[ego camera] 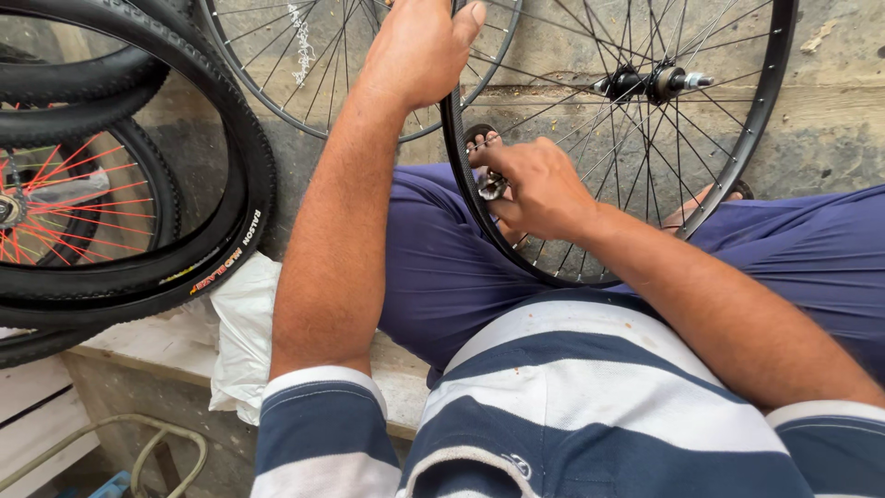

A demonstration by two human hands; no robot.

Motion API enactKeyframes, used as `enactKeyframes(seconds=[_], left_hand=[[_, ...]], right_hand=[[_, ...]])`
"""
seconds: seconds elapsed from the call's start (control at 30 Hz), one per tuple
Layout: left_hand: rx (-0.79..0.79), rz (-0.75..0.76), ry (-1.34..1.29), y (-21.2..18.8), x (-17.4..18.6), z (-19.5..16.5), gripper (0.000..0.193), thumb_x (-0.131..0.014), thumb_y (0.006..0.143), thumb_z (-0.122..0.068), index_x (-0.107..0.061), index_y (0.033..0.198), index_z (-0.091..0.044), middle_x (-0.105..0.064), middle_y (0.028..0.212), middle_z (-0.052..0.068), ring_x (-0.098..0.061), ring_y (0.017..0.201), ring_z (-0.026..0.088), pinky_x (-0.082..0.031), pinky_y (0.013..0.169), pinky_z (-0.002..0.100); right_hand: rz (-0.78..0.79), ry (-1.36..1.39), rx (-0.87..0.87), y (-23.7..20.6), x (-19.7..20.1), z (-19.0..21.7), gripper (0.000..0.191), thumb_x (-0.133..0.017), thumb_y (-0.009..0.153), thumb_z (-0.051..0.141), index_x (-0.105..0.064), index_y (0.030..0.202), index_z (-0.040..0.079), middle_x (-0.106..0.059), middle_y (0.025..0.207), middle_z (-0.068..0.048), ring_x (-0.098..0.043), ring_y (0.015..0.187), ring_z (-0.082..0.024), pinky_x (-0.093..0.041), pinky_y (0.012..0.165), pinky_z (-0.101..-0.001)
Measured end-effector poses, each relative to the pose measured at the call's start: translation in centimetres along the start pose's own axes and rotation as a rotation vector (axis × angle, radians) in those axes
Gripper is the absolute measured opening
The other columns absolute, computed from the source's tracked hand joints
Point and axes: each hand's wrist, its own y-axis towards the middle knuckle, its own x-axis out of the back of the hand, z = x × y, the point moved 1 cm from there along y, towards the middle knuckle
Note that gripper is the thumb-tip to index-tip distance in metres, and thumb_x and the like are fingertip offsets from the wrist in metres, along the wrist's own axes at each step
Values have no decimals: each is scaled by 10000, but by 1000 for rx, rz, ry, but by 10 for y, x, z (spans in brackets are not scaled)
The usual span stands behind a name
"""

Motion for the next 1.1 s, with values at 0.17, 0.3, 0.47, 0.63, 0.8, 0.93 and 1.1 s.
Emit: enactKeyframes(seconds=[0.17, 0.3, 0.47, 0.63, 0.8, 0.93, 1.1], left_hand=[[51, 26, -7, -4, 0, 1, 435, -581, 1024, -415, -636, 1234, -38, -668, 1215, 254, -601, 1145, 461, -480, 943, 528], [31, 10, -22, -3, -1, 2, 433, -579, 1030, -407, -636, 1234, -30, -673, 1209, 258, -600, 1152, 460, -481, 943, 526], [37, 38, 4, -3, -3, 7, 453, -598, 1034, -395, -592, 1275, -11, -686, 1175, 278, -604, 1148, 468, -473, 976, 536], [42, 46, 17, -2, -5, 11, 452, -600, 1049, -383, -557, 1308, -15, -695, 1161, 269, -613, 1132, 470, -477, 952, 544], [64, 61, -3, -3, -6, 14, 455, -597, 1038, -382, -557, 1299, -12, -699, 1144, 267, -612, 1123, 480, -483, 941, 550], [23, 39, 0, -2, -7, 14, 451, -595, 1032, -372, -563, 1295, -8, -694, 1139, 279, -611, 1112, 486, -474, 930, 561], [37, 49, 30, 1, -6, 14, 451, -600, 1043, -399, -592, 1257, -2, -691, 1158, 279, -609, 1132, 484, -478, 958, 546]], right_hand=[[150, 439, -77, -7, 0, -14, 248, -873, 818, 195, -705, 998, 168, -697, 1042, -73, -706, 998, -246, -574, 910, -383], [231, 46, -301, -6, -13, -18, 369, -859, 780, 183, -688, 1103, 128, -698, 939, -62, -674, 895, -289, -531, 814, -422], [73, 313, 48, -4, -5, -13, 358, -865, 762, 177, -726, 1088, 133, -708, 1037, -92, -683, 971, -290, -543, 862, -408], [248, 184, -414, -2, -3, -16, 412, -899, 783, 288, -675, 1083, 116, -716, 972, -50, -695, 917, -231, -542, 826, -374], [99, 405, 27, -2, -8, -16, 368, -861, 762, 149, -706, 1094, 114, -706, 1023, -88, -700, 958, -262, -550, 813, -403], [218, 287, -224, -1, -7, -20, 388, -906, 718, 224, -648, 970, 81, -684, 893, -65, -687, 863, -240, -555, 773, -393], [155, 257, 0, 5, 1, -13, 370, -843, 799, 147, -683, 1130, 113, -682, 985, -95, -669, 964, -301, -541, 855, -441]])
